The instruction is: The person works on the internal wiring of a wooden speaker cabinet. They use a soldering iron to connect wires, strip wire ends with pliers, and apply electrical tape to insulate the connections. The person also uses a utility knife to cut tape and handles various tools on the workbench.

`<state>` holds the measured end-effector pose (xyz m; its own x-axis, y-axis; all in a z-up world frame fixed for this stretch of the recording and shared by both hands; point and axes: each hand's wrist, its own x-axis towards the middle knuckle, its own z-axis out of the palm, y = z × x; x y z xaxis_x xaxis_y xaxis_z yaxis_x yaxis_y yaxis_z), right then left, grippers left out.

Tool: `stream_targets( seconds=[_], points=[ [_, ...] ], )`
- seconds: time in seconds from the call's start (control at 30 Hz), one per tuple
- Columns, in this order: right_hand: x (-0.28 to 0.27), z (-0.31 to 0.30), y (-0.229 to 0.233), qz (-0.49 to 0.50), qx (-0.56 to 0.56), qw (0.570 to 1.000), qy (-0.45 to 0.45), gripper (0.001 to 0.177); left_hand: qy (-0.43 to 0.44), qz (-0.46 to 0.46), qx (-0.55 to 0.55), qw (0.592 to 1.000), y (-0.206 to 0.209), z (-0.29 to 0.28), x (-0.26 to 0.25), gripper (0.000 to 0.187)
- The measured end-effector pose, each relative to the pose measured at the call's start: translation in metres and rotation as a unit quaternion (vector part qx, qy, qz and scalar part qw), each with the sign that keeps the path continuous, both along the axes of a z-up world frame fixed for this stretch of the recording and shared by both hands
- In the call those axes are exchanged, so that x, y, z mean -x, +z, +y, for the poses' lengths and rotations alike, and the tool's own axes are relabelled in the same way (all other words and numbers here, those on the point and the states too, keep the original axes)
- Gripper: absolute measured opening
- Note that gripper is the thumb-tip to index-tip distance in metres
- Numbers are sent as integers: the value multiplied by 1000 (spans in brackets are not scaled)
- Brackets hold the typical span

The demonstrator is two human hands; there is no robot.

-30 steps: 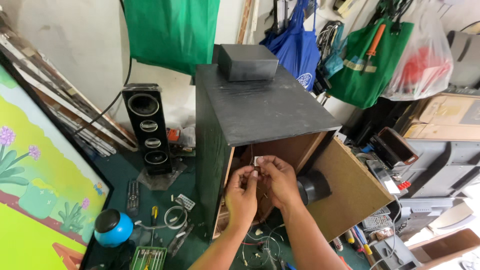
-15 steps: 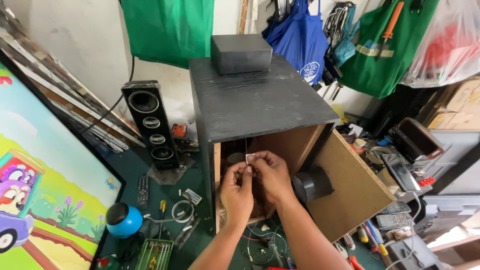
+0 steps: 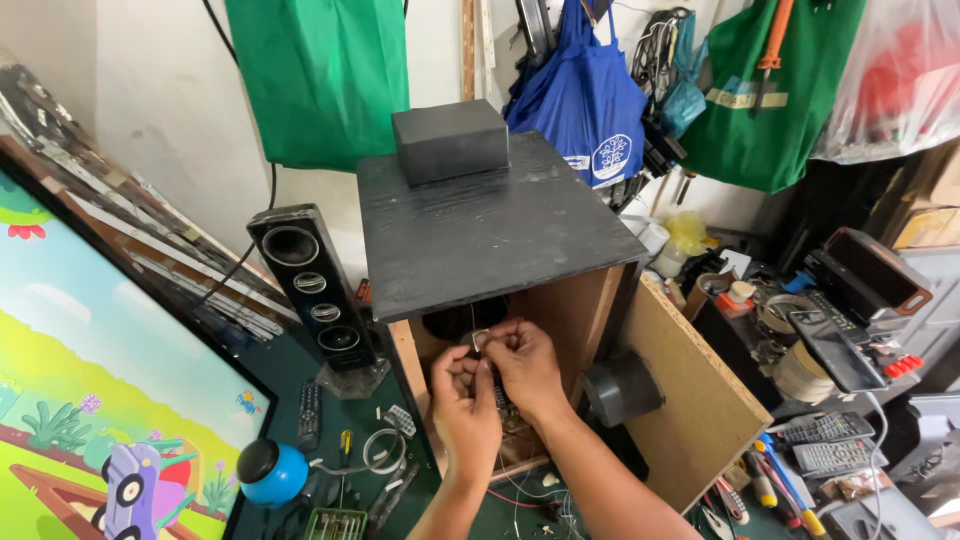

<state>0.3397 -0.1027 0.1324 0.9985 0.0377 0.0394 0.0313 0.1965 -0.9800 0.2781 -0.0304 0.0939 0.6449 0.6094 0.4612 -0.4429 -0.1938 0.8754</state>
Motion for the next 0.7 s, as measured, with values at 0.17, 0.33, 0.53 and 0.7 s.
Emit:
stream_targets(
  seconds=[0.17,0.33,0.53,0.7],
  points=[
    [0,-2,-4,-16,-20,999,19,7,63,5,-100,993,14,-1,8,22],
    [2,-5,1,32,-61,997,23,9,112,-15,-138,984,29,-4,13,19],
    [4,-4,6,79,-116,989,41,9,133,-26,-175,975,30,-2,14,20],
    [1,-3,-1,68,-136,987,57,8,123,15,-170,978,29,-2,17,27]
  ],
)
